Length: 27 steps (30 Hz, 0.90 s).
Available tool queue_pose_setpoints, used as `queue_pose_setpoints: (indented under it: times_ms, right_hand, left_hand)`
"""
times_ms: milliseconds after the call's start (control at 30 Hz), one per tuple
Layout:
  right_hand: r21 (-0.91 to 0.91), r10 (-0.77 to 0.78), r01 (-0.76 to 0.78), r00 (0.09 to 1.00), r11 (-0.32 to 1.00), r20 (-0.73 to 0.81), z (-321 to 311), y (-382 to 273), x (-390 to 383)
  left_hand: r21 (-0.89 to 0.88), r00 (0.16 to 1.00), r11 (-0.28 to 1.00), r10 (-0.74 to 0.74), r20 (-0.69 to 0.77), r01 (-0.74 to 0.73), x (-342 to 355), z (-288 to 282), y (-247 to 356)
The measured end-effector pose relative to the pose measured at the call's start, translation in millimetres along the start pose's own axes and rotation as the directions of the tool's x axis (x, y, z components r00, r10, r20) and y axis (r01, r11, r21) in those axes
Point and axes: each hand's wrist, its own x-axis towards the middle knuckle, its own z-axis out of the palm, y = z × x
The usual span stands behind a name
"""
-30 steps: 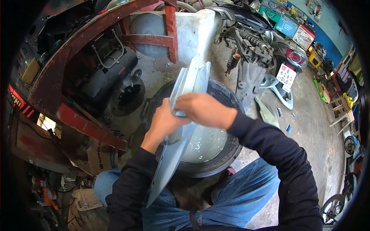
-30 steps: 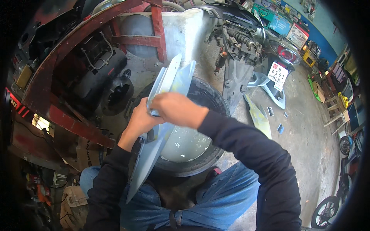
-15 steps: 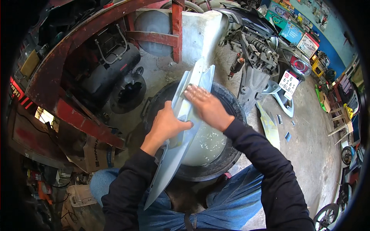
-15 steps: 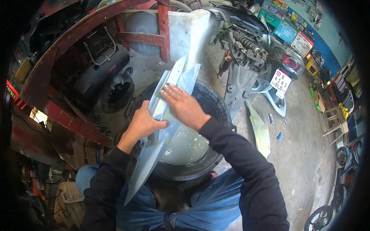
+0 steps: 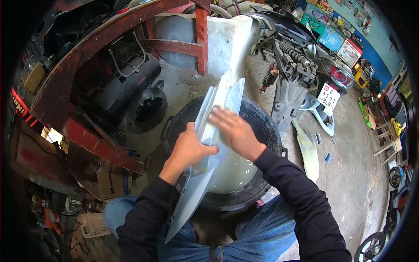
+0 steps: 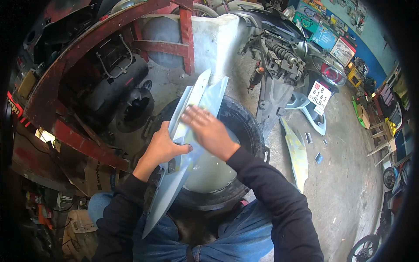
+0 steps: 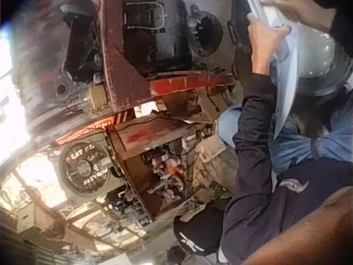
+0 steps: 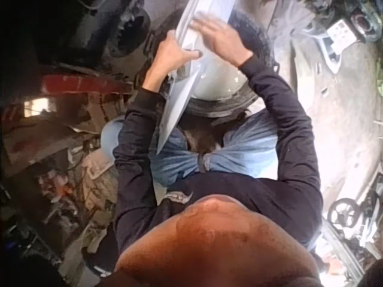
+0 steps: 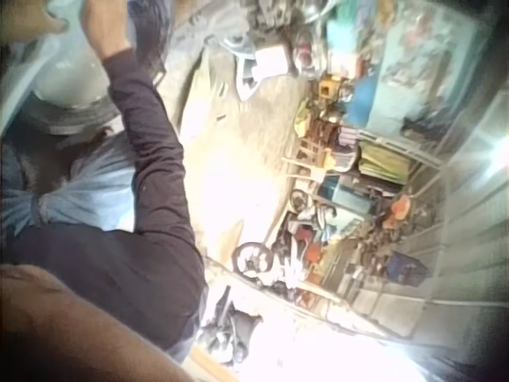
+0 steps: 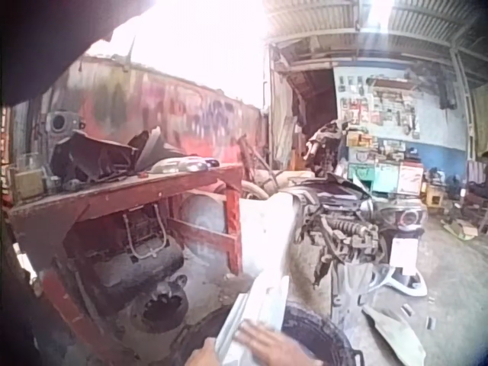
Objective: The person wet-sands a motorcycle fairing over a basin of water using sandpaper, rubbing the paper along the surfaces of the plastic part.
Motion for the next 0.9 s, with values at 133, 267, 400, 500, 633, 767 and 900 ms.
queue_pose_setpoints:
  times_ms: [133,267,400,500,633,767,900]
  right_hand:
    - [0.102,0.227,-0.211,0.957,0.972,-0.18,-6,11,8]
    - [0.038,0.245,-0.244,0.932,0.969,-0.265,-20,18,7]
    - [-0.148,0.254,-0.258,0.966,0.955,-0.047,-38,13,12]
    - [-0.13,0.234,-0.215,0.961,0.968,0.146,-35,11,12]
    - [-0.113,0.202,-0.183,0.961,0.977,0.188,-32,11,7]
    - [-0.02,0.148,-0.148,0.954,0.989,0.261,-32,3,2]
    - [0.084,0.049,-0.077,0.955,0.993,0.292,-35,-8,-1]
  left_hand:
    - [0.007,1.0,1.0,-0.01,-0.006,0.01,-4,0,4]
    - [0.032,1.0,0.999,0.002,-0.004,-0.002,-6,0,5]
    - [0.031,1.0,1.0,0.003,0.01,-0.003,-8,-3,7]
    - [0.04,1.0,0.999,0.003,0.021,-0.004,-10,-3,12]
    - [0.011,1.0,1.0,0.019,0.016,-0.019,-7,-2,5]
    - [-0.003,1.0,1.0,0.012,0.018,-0.012,-4,-1,0]
    - [-0.007,0.999,1.0,-0.012,0.042,0.013,-4,-4,3]
